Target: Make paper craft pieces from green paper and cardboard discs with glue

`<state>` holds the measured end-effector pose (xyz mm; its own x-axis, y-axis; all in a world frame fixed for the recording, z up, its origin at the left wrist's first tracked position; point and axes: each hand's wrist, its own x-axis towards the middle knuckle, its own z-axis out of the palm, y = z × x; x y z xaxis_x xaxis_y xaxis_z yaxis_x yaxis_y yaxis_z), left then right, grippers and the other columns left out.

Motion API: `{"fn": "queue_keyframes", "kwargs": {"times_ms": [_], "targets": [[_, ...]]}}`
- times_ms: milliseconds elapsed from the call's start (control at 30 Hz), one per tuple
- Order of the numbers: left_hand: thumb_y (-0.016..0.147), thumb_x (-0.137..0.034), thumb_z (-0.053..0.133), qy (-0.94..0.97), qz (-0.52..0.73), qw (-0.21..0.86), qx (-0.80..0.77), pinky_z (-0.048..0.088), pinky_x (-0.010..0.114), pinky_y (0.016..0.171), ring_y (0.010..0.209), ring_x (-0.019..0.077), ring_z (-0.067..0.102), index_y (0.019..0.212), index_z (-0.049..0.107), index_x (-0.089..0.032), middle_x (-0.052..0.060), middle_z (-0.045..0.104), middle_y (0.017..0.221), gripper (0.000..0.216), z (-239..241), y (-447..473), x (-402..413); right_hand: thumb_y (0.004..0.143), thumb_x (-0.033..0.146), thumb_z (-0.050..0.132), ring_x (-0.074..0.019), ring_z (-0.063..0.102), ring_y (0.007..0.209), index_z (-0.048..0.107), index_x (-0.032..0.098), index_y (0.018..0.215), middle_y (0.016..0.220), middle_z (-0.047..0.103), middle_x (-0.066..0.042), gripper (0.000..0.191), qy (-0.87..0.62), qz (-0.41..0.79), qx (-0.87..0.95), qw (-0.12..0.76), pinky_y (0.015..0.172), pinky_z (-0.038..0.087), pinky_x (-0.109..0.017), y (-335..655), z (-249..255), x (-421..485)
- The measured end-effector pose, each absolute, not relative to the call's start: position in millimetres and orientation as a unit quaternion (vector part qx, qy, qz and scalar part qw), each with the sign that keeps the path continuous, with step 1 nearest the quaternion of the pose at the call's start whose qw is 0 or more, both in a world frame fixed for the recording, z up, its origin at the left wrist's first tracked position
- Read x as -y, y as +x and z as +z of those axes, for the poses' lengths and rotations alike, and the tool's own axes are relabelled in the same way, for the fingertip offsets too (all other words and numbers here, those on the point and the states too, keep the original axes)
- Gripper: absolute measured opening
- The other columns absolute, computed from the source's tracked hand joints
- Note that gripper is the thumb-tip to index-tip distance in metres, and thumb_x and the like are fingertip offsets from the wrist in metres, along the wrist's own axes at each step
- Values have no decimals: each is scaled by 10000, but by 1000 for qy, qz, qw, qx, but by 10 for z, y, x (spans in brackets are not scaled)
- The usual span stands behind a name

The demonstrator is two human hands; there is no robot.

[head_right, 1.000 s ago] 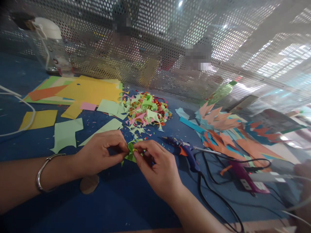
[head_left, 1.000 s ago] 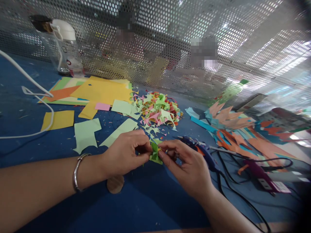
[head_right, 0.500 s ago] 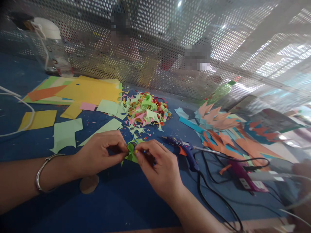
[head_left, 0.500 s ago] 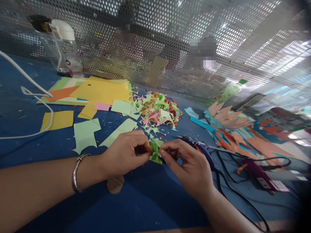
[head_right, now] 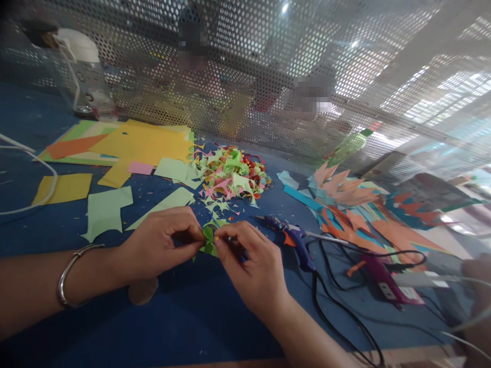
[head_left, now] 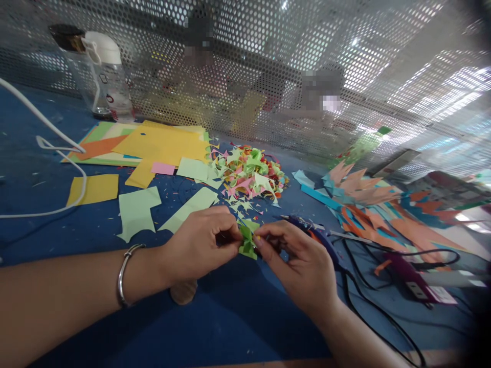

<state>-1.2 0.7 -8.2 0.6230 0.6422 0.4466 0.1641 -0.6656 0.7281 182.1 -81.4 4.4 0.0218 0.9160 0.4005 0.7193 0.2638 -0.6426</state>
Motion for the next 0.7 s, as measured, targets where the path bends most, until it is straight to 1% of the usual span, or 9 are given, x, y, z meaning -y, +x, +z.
{"fn": "queue_keyframes", "kwargs": {"times_ms": [467, 700], "targets": [[734, -50, 605, 841, 369, 314, -242, 410, 193, 596, 649, 83, 551, 695, 634, -140, -11, 586, 682, 102, -96, 8, -15, 886, 205, 608, -102, 618, 594, 665, 216, 877, 765, 687, 6, 59, -585, 109, 697, 400, 579, 515, -229, 1816, 46, 809], [735, -45, 602, 838, 374, 317, -240, 425, 186, 606, 653, 82, 560, 705, 636, -134, -2, 599, 691, 100, -98, 8, -11, 892, 195, 606, -93, 604, 595, 659, 222, 906, 770, 672, 19, 61, -582, 122, 696, 403, 582, 503, -226, 1844, 12, 810]]}}
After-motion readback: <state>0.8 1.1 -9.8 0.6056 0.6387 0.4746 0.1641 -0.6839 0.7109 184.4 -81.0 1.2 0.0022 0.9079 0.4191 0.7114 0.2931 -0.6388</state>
